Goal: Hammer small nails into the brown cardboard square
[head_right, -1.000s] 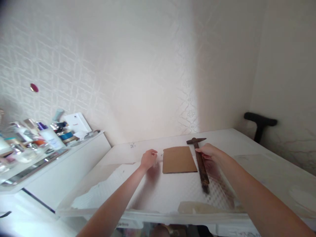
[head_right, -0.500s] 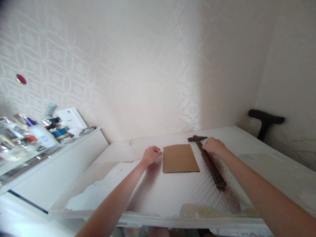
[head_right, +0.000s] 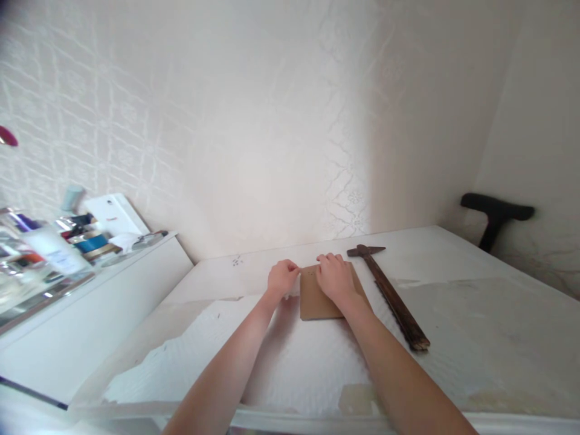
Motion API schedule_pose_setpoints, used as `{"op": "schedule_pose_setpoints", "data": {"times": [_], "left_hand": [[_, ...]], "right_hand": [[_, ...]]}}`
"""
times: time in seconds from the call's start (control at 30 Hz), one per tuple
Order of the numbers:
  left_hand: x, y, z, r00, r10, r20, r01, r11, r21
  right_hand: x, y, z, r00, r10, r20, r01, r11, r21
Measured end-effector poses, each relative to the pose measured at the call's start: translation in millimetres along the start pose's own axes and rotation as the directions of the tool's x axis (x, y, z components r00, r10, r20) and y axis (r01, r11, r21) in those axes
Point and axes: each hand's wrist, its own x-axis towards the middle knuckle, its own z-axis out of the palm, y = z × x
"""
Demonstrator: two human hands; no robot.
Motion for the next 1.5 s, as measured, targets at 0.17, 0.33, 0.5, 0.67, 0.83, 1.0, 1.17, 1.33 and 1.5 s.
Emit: {"op": "schedule_pose_setpoints", "data": {"times": [0.17, 0.33, 0.5, 0.67, 0.83, 1.0, 1.17, 1.33, 1.5], "left_hand": [[1.3, -4.2, 9.8, 0.99, 0.131, -0.053, -0.135, 0.988, -0.076], [-5.3, -3.4, 5.2, 0.972, 0.23, -0.038, -0.233, 0.968, -0.097], [-8.6, 1.2, -2.6, 0.983, 0.185, -0.006, -0.183, 0.964, -0.195], [-3.6, -4.7, 0.1, 0.985, 0.15, 0.087, -0.113, 0.936, -0.334], [1.8, -11.1, 8.1, 0.975, 0.163, 0.151, -0.081, 0.894, -0.44], [1.4, -12.4, 7.6, 0.975, 0.18, 0.132, -0.114, 0.91, -0.399], [-2.4, -11.8, 3.6, 0.977, 0.182, 0.11, -0.136, 0.932, -0.337], [-5.8, -8.9, 1.5, 0.979, 0.184, 0.09, -0.155, 0.952, -0.265], [-7.2, -7.4, -0.2, 0.975, 0.208, 0.08, -0.188, 0.959, -0.21]], "right_hand": [[0.0, 10.7, 15.1, 0.996, -0.087, 0.038, 0.087, 0.996, 0.006], [-1.6, 11.3, 10.8, 0.991, -0.121, 0.064, 0.119, 0.993, 0.025], [-3.5, 13.3, 8.6, 0.983, -0.168, 0.079, 0.164, 0.985, 0.063], [-8.8, 12.3, 8.5, 0.977, -0.19, 0.094, 0.18, 0.978, 0.106], [-12.8, 8.4, 7.5, 0.969, -0.22, 0.11, 0.207, 0.971, 0.119], [-12.8, 9.1, 7.6, 0.969, -0.221, 0.113, 0.207, 0.971, 0.12], [-13.1, 9.7, 8.2, 0.969, -0.221, 0.113, 0.207, 0.971, 0.122], [-13.2, 8.8, 7.0, 0.97, -0.22, 0.105, 0.208, 0.972, 0.113], [-13.6, 7.2, 6.5, 0.968, -0.226, 0.113, 0.214, 0.971, 0.107]]}}
